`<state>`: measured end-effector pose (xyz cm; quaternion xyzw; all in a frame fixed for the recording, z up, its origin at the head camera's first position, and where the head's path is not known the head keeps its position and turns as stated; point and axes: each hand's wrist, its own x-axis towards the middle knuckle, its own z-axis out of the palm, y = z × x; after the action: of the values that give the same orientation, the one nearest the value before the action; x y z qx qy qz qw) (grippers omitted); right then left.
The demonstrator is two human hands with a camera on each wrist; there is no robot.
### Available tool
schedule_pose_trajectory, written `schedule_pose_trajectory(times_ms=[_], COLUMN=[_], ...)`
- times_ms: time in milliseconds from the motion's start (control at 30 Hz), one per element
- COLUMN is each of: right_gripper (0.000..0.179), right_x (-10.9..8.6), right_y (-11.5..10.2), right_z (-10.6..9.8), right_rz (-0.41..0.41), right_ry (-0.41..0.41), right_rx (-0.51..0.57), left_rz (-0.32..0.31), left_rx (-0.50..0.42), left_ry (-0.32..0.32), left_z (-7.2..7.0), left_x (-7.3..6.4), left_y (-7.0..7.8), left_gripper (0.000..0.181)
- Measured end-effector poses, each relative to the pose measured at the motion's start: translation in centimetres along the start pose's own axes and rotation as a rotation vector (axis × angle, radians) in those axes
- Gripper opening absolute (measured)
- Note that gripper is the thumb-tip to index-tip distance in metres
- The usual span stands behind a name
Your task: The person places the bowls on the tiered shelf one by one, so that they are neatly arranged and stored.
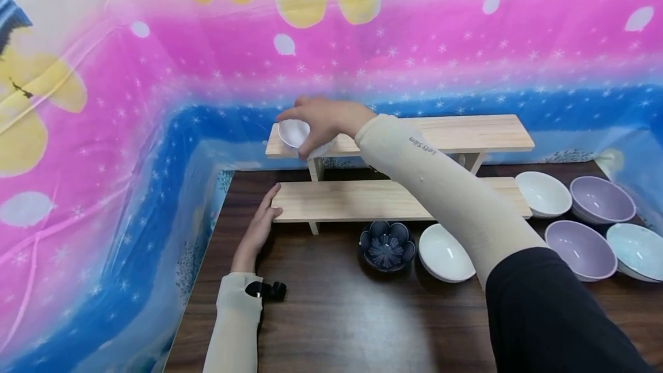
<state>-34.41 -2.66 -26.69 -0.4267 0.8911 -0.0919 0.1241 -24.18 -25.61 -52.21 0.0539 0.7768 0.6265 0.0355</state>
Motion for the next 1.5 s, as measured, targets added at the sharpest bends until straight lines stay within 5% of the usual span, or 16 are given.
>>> schedule_pose_trajectory(times_ms=[400,1500], right_gripper=[0.092,0.085], right_x=[0.2,2.8], right_y=[0.8,0.3], right_z=[-0.9,-0.4], right_rz=[0.028,0.051], right_ry=[0.036,-0.012], right_rx=[0.047,0.016], left_rz=[0.063,0.029], left_rx=[0.040,0.018], left_ry=[-0.004,-0.013], left_z=[0.0,-0.2], left_x=[-0.1,0.3], left_y=[0.0,-0.2], left_gripper=[0.071,0.069])
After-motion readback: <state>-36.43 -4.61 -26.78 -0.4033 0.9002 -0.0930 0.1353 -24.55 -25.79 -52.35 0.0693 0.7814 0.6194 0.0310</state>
